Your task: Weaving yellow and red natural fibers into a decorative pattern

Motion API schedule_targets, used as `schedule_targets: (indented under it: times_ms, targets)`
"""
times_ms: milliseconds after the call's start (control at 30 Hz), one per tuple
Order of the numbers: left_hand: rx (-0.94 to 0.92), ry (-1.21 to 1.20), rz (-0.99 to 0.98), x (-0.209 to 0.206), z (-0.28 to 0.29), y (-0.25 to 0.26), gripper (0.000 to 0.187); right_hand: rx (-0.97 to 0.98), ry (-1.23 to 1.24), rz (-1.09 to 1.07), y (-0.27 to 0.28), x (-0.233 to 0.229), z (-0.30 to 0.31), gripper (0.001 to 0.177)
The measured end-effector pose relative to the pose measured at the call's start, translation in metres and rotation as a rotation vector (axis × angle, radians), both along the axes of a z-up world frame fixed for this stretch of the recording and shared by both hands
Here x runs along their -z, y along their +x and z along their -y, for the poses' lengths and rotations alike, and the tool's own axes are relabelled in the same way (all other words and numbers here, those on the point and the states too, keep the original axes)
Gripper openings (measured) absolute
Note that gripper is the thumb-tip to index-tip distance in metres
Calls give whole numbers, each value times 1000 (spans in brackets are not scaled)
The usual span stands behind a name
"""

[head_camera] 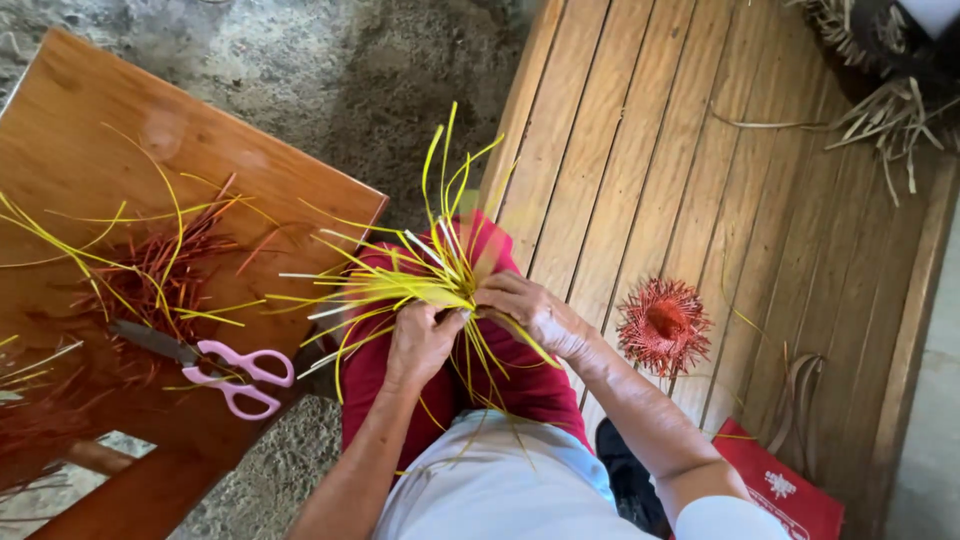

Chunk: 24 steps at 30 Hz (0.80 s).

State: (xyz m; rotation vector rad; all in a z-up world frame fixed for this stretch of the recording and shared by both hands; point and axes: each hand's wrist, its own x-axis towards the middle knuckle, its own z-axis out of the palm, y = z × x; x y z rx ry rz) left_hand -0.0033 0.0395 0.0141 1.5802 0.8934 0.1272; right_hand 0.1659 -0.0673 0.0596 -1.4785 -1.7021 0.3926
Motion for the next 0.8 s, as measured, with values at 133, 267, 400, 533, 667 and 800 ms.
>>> schedule_targets:
  times_ms: [133,267,400,533,667,800]
  targets:
    - [-24,-15,35,-2,-4,1,24,18,-73,-85,3,29,16,24]
    - [-20,-27,56,3,-4,-2,22,57,-146,-161,2,45,25,26]
    - [-36,-5,105,3,0,1,22,131,-106,-158,-5,20,14,15]
    - [-70,144,156,8,6,0,18,127,-130,-152,-4,15,5,12]
    - [-112,348,154,15,12,-1,16,181,-122,-37,-9,10,2,13]
    - [-104,387,144,9,14,0,16,202,-148,-103,-19,-13,2,11]
